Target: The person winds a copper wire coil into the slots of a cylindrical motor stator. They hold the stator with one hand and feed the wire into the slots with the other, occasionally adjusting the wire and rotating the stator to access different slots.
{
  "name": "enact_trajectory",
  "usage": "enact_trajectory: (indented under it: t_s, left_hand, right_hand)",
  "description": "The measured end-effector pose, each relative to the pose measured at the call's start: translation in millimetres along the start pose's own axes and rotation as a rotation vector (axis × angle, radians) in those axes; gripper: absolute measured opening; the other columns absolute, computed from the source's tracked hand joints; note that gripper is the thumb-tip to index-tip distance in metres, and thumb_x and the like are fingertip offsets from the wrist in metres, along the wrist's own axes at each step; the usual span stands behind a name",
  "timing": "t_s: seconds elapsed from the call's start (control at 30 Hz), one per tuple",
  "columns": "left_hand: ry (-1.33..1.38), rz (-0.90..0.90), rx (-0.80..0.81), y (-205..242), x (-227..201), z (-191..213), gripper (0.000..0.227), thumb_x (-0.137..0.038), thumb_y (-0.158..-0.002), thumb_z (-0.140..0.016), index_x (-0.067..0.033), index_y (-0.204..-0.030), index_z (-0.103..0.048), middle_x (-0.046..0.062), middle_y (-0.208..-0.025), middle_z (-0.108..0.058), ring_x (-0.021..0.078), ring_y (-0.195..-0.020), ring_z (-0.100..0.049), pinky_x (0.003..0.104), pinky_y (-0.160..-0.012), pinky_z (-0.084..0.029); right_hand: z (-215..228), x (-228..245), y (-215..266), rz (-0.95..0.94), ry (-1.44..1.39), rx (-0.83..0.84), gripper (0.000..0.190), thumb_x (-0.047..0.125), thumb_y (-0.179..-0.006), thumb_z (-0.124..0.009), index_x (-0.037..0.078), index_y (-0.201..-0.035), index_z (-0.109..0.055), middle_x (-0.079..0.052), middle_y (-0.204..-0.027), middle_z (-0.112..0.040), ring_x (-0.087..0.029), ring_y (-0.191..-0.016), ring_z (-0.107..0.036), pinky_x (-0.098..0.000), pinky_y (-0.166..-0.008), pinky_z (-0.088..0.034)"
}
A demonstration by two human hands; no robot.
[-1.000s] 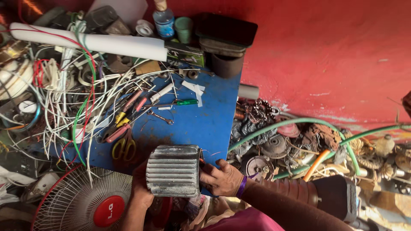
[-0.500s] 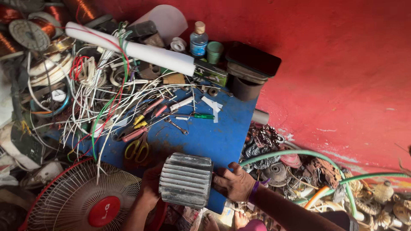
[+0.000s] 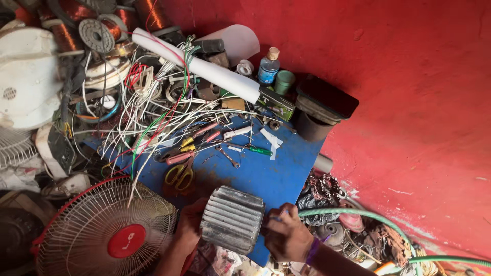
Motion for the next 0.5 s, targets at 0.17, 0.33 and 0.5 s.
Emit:
enact_trajectory:
  t_s: [0.17, 0.33, 0.5]
  left_hand:
    - [-0.086, -0.06, -0.026, 4, -4, 3, 0.023, 0.003, -0.093, -0.056, 0.0085, -0.107, -0.073, 0.012, -0.099, -0.074, 0.019, -0.088, -0.07, 0.034, -0.08, -0.056]
    - [-0.304, -0.141, -0.143, 26, -24, -12, 0.028, 0.014, -0.083, -0.059, 0.0059, -0.105, -0.075, 0.011, -0.114, -0.076, 0.0205, -0.097, -0.072, 0.032, -0.086, -0.057]
    - [-0.162, -0.223, -0.256, 43, -28, 13, 0.045, 0.014, -0.082, -0.06, 0.0001, -0.121, -0.076, 0.02, -0.117, -0.066, 0.0183, -0.087, -0.061, 0.032, -0.072, -0.05]
  right_hand:
    - [24, -134, 4, -0.793, -0.338, -0.395, 0.022, 0.011, -0.094, -0.055, 0.006, -0.107, -0.071, -0.014, -0.099, -0.079, -0.026, -0.088, -0.078, -0.0363, -0.082, -0.059]
    - [10, -253, -33, -1.105, -0.207, -0.202, 0.038, 0.033, -0.083, -0.08, 0.012, -0.114, -0.072, -0.016, -0.109, -0.075, -0.03, -0.094, -0.075, -0.0418, -0.081, -0.058]
    - [-24, -293, -34, -1.165, -0.063, -0.08, 0.046, 0.04, -0.07, -0.089, 0.021, -0.111, -0.079, -0.014, -0.112, -0.074, -0.032, -0.099, -0.072, -0.045, -0.083, -0.056]
Point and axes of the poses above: each hand's wrist, its own y-axis away from the middle knuckle, its own z-axis out of the back of the hand, x = y × z, the point moved 9 cm from there along -y, towards the middle knuckle
